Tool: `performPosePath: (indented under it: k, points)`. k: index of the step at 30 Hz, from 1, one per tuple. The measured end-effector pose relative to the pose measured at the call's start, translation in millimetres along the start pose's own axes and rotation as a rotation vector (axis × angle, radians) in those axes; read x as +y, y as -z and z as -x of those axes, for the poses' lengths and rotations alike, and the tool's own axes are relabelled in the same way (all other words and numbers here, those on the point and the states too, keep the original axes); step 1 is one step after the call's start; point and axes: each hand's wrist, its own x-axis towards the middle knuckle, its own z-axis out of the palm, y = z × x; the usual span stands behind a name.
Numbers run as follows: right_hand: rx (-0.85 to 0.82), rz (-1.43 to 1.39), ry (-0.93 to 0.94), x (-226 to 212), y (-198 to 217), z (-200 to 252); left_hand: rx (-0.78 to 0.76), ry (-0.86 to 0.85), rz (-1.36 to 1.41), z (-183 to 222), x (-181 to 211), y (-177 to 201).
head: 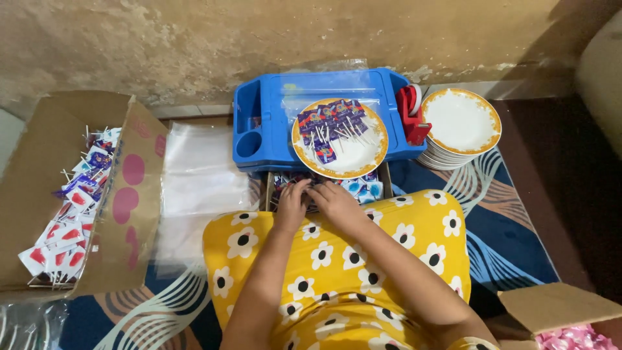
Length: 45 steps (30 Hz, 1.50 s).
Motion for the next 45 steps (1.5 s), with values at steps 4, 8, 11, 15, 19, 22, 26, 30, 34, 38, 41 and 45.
performPosePath:
  k: [4,8,11,15,19,22,26,30,34,38,41,45]
  points:
    - [-0.082,0.144,-0.115,18.7,-41.3,30.7,0.030,0.006,0.019,-1.1,10.3,8.2]
    - [-0.135,0.094,-0.198,31.7,-63.7,47.0,0.069,-0.004,0.000,-0.4,4.5,2.1]
    - [-0.136,0.074,-0.228,34.6,-69.8,53.1,0.045,-0.034,-0.025,-1.9,6.5,3.0]
    - [-0.118,0.080,-0.283,42.3,-67.8,59.4,0.051,-0.006,-0.069,-4.6,14.0,7.8]
    - [-0.118,0.007,-0.327,33.9,-30.5,49.8,0.048,0.102,-0.166,1.8,-10.2,-2.4]
    - [-0.128,-0.106,-0.383,25.6,7.4,37.9,-0.079,0.373,-0.334,9.7,-36.2,-22.3]
    - [0.043,-0.320,-0.442,25.0,49.9,28.6,-0.327,0.346,-0.474,6.8,-49.4,-39.1]
    - [0.212,-0.280,-0.588,44.4,77.6,31.9,-0.317,0.197,-0.524,-1.5,-39.1,-38.4]
    - [0.311,-0.317,-0.620,65.7,83.7,29.8,-0.265,0.075,-0.516,-9.1,-60.4,-73.0]
    - [0.334,-0.313,-0.590,70.0,79.6,17.6,-0.290,0.124,-0.490,-19.9,-55.7,-83.7]
    - [0.317,-0.280,-0.550,70.5,71.5,14.2,-0.315,0.157,-0.465,-32.9,-51.0,-92.3]
    - [0.285,-0.246,-0.517,72.6,64.5,16.4,-0.347,0.217,-0.432,-47.5,-43.1,-100.1]
